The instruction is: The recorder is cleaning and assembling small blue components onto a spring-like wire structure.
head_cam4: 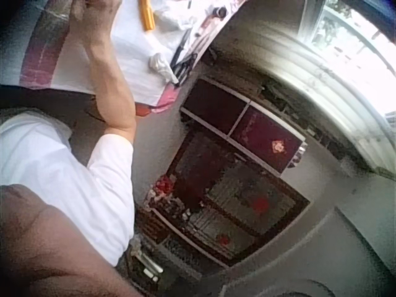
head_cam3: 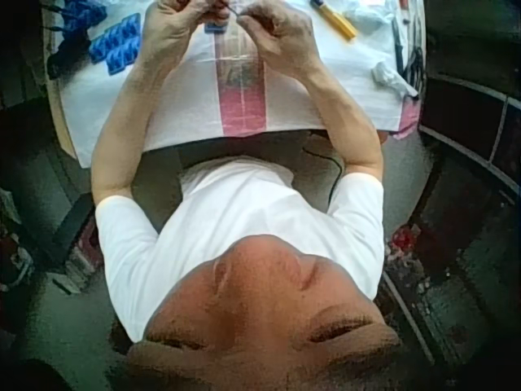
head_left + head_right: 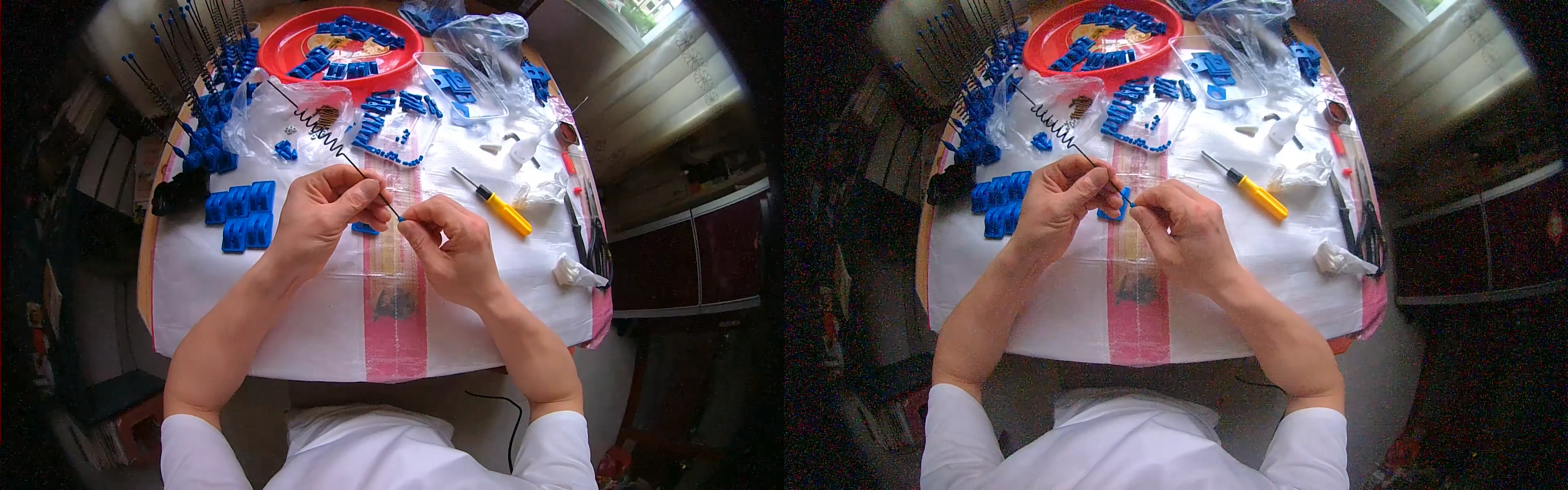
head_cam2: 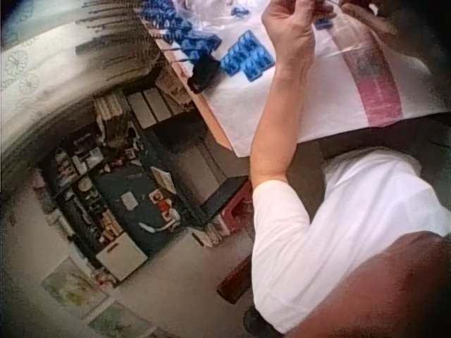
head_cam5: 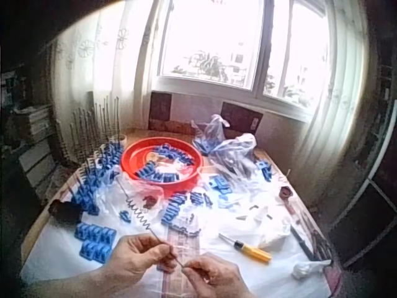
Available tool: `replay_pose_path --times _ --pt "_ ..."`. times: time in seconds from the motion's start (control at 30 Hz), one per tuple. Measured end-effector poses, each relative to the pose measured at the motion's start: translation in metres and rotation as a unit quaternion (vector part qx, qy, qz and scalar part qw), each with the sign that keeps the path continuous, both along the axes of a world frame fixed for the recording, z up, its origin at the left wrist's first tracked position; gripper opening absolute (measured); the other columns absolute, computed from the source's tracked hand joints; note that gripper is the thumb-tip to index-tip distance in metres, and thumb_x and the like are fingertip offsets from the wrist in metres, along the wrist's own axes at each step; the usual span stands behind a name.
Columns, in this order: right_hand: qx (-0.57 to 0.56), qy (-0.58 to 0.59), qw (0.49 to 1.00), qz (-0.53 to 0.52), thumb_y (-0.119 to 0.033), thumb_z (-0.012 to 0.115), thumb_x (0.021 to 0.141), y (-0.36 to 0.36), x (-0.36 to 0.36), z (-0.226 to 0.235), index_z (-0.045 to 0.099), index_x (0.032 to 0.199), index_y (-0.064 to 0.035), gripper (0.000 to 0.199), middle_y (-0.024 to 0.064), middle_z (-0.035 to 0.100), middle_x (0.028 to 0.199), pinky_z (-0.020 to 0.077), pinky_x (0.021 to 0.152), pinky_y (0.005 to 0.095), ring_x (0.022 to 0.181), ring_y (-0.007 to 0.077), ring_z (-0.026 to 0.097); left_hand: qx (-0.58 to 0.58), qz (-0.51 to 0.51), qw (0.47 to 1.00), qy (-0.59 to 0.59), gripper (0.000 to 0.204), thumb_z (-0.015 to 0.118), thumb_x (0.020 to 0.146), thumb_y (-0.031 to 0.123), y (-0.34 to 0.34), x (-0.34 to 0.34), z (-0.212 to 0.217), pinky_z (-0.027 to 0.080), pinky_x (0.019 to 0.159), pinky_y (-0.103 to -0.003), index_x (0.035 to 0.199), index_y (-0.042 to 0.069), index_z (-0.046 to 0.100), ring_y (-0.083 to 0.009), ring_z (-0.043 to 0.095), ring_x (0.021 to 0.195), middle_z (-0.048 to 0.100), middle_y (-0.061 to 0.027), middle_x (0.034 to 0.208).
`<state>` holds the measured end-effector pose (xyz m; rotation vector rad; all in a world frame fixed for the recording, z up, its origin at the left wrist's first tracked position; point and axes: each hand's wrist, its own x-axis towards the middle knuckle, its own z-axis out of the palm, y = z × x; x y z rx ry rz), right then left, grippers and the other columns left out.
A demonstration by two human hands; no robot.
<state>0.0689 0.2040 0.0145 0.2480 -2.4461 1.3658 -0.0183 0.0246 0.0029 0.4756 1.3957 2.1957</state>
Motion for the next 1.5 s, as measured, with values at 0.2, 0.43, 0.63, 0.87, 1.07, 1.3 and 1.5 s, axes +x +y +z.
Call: replay_pose_path --times 0.2,0.43,0.63,0.87,1.07,1.3,1.5 --pt "-0.003 -0.003 1.000 0.001 -0.003 0.068 0.083 0.0001 0.0002 0.0010 0.065 0.089 0.0014 0.008 0.0104 0.062 0.078 0.0465 0.056 0.0295 0.062 0.0175 0.058 0.000 -0.002 1.000 0.000 0.017 0.063 0.094 0.016 -0.0002 0.0004 0.0016 0.058 0.069 -0.030 0.099 0.000 0.066 -0.0165 0.069 0.077 0.070 -0.0115 0.092" --pt "-0.009 -0.005 1.000 -0.001 -0.003 0.068 0.083 0.0003 0.0008 0.0014 0.065 0.089 0.0016 0.009 0.0105 0.062 0.079 0.0470 0.056 0.0294 0.063 0.0180 0.059 -0.009 -0.003 1.000 0.018 0.016 0.061 0.096 0.015 0.0000 -0.0006 -0.0018 0.058 0.068 -0.031 0.102 0.001 0.065 -0.0159 0.069 0.076 0.070 -0.0118 0.093" --pt "-0.007 0.003 1.000 0.002 -0.002 0.068 0.082 0.0012 0.0004 0.0008 0.065 0.089 0.0016 0.008 0.0111 0.063 0.080 0.0472 0.057 0.0301 0.065 0.0190 0.060 -0.008 0.001 1.000 0.019 0.016 0.061 0.096 0.016 0.0003 0.0008 -0.0011 0.058 0.068 -0.031 0.102 0.001 0.065 -0.0157 0.069 0.075 0.070 -0.0117 0.093" --pt "-0.008 0.000 1.000 -0.001 -0.002 0.068 0.083 0.0005 0.0005 0.0015 0.065 0.089 0.0017 0.008 0.0115 0.063 0.081 0.0474 0.057 0.0303 0.066 0.0198 0.061 -0.003 0.000 1.000 0.016 0.017 0.062 0.095 0.016 0.0000 0.0013 -0.0006 0.058 0.068 -0.030 0.102 0.001 0.065 -0.0151 0.068 0.074 0.070 -0.0113 0.092" --pt "-0.001 -0.004 1.000 0.000 -0.003 0.068 0.083 0.0007 0.0011 0.0037 0.066 0.090 0.0016 0.009 0.0112 0.064 0.082 0.0479 0.057 0.0299 0.066 0.0192 0.061 -0.002 0.000 1.000 0.014 0.016 0.062 0.095 0.016 -0.0003 0.0017 0.0000 0.058 0.067 -0.030 0.102 0.001 0.065 -0.0149 0.068 0.074 0.071 -0.0110 0.092" --pt "-0.008 0.001 1.000 0.004 -0.003 0.069 0.083 0.0009 0.0008 0.0032 0.065 0.089 0.0013 0.008 0.0104 0.063 0.081 0.0472 0.057 0.0293 0.064 0.0179 0.060 -0.003 0.001 1.000 0.022 0.016 0.062 0.095 0.016 0.0001 0.0010 -0.0016 0.057 0.067 -0.030 0.102 0.002 0.065 -0.0145 0.068 0.074 0.071 -0.0110 0.092" --pt "-0.010 0.006 1.000 0.004 -0.002 0.068 0.082 0.0012 0.0005 0.0011 0.065 0.089 0.0013 0.008 0.0102 0.062 0.080 0.0463 0.056 0.0294 0.064 0.0180 0.059 -0.004 0.000 1.000 0.024 0.016 0.062 0.095 0.016 -0.0002 0.0015 -0.0007 0.057 0.067 -0.030 0.102 0.002 0.066 -0.0147 0.068 0.074 0.071 -0.0113 0.092"
